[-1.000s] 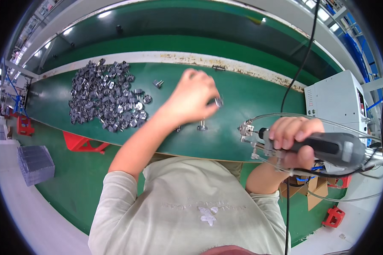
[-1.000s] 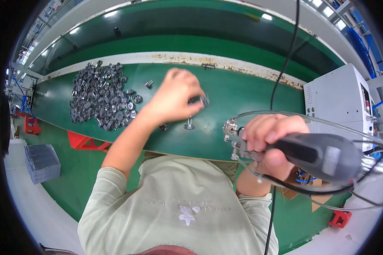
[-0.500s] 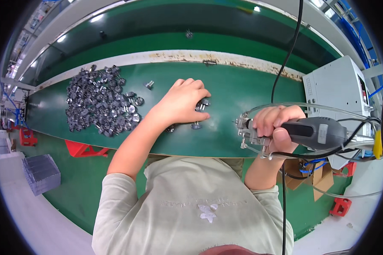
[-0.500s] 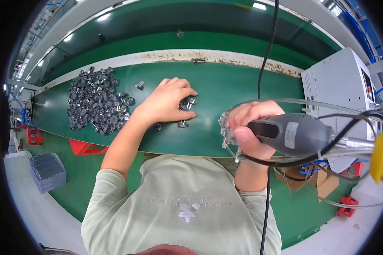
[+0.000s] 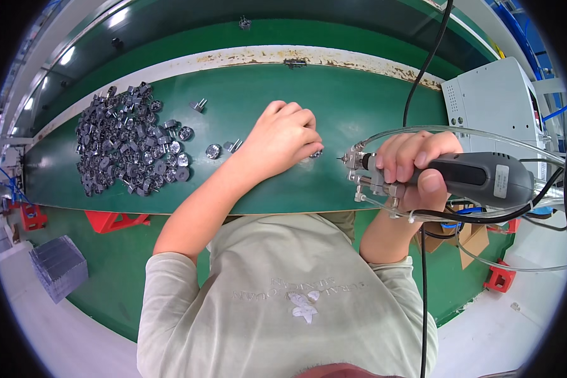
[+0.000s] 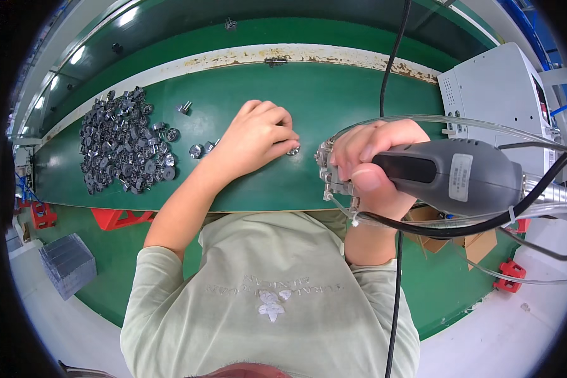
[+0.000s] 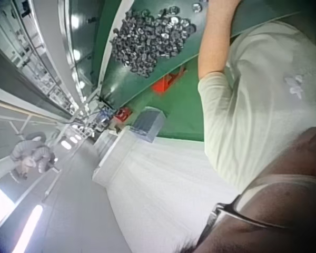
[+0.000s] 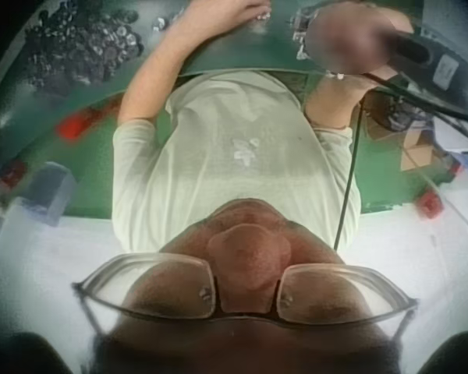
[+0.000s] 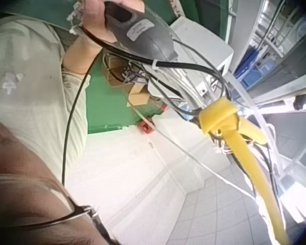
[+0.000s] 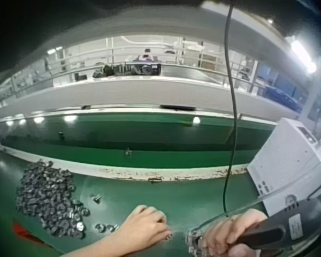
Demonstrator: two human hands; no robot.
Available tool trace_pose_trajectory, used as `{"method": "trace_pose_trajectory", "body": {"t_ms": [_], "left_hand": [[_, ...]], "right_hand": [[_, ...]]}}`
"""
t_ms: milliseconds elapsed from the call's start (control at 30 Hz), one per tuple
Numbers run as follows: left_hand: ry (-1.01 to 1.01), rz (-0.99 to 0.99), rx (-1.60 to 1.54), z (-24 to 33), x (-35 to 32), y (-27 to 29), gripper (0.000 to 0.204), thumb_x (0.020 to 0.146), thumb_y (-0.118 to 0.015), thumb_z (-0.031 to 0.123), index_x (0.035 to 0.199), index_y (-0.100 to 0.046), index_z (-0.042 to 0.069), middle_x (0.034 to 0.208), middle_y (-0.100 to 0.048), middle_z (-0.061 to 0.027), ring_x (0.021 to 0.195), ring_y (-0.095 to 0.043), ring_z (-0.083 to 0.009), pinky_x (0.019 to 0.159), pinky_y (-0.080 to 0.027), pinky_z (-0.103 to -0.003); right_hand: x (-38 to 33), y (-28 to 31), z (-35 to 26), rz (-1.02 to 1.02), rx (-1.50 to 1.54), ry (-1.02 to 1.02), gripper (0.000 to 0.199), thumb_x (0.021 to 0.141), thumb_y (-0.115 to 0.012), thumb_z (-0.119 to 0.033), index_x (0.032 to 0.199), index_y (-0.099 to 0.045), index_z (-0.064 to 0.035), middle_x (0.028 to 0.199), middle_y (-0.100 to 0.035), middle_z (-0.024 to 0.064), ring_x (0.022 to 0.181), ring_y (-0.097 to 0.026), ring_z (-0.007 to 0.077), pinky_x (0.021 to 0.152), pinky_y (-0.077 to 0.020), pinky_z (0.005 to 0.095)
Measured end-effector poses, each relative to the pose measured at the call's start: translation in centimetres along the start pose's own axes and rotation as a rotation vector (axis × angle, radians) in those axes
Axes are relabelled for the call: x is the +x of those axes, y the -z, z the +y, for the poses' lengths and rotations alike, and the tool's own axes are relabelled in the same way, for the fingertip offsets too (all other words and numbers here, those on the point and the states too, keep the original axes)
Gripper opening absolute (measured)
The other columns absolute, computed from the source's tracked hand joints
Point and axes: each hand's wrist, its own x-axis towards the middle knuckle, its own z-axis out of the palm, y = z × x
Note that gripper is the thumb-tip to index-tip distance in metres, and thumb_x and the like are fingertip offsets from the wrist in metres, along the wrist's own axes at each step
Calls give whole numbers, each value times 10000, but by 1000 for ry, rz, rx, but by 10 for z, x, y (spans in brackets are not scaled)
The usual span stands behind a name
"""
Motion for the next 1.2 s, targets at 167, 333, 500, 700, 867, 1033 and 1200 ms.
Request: {"method": "trace_pose_trajectory", "body": {"t_ms": [167,333,500,700,867,1033,1200], "left_hand": [[-40,31,-91,-5,-8,8,282,772,-790,256,1009,-753,108,959,-644,-31,989,-595,-226,995,-419,-396],[-28,-79,-3,-5,-6,8,371,736,-793,232,1083,-736,114,989,-636,-45,1009,-590,-237,1006,-420,-407],[-75,76,5,2,-6,6,314,693,-826,253,958,-729,114,982,-621,-29,1032,-585,-234,1033,-412,-426],[-97,39,0,-2,-5,2,316,686,-831,250,948,-730,105,996,-623,-26,1045,-583,-236,1054,-406,-436],[-77,65,-44,1,-5,2,276,682,-838,250,884,-732,95,971,-625,-24,1035,-587,-232,1055,-409,-430],[-55,20,-60,-2,-6,-1,269,673,-847,260,843,-730,87,943,-625,-23,1025,-591,-231,1062,-405,-430],[-56,23,-63,-1,-6,2,284,670,-846,267,858,-736,85,942,-624,-24,1023,-592,-232,1064,-405,-432]], "right_hand": [[0,-4,0,8,-9,-13,350,813,-857,-192,881,-549,-42,636,-568,63,518,-558,179,545,-521,366],[1,-6,2,-22,-5,-8,362,819,-858,-213,879,-542,-47,637,-567,60,517,-555,177,547,-518,363],[-2,-3,-1,-64,-33,1,362,831,-848,-223,901,-537,-51,637,-566,59,526,-552,176,556,-514,361],[-5,-6,-1,-90,-18,-16,380,828,-846,-238,913,-523,-55,640,-564,57,532,-541,167,571,-509,352],[-6,-11,10,-11,-27,-22,378,834,-841,-224,888,-509,-52,634,-555,50,530,-538,161,571,-511,344],[-4,-8,17,-59,-15,-20,340,829,-828,-130,913,-510,-44,681,-577,63,572,-549,162,578,-518,353],[-3,-6,24,-95,-15,17,310,832,-809,-75,933,-517,-42,692,-583,66,582,-546,156,584,-518,345]]}}
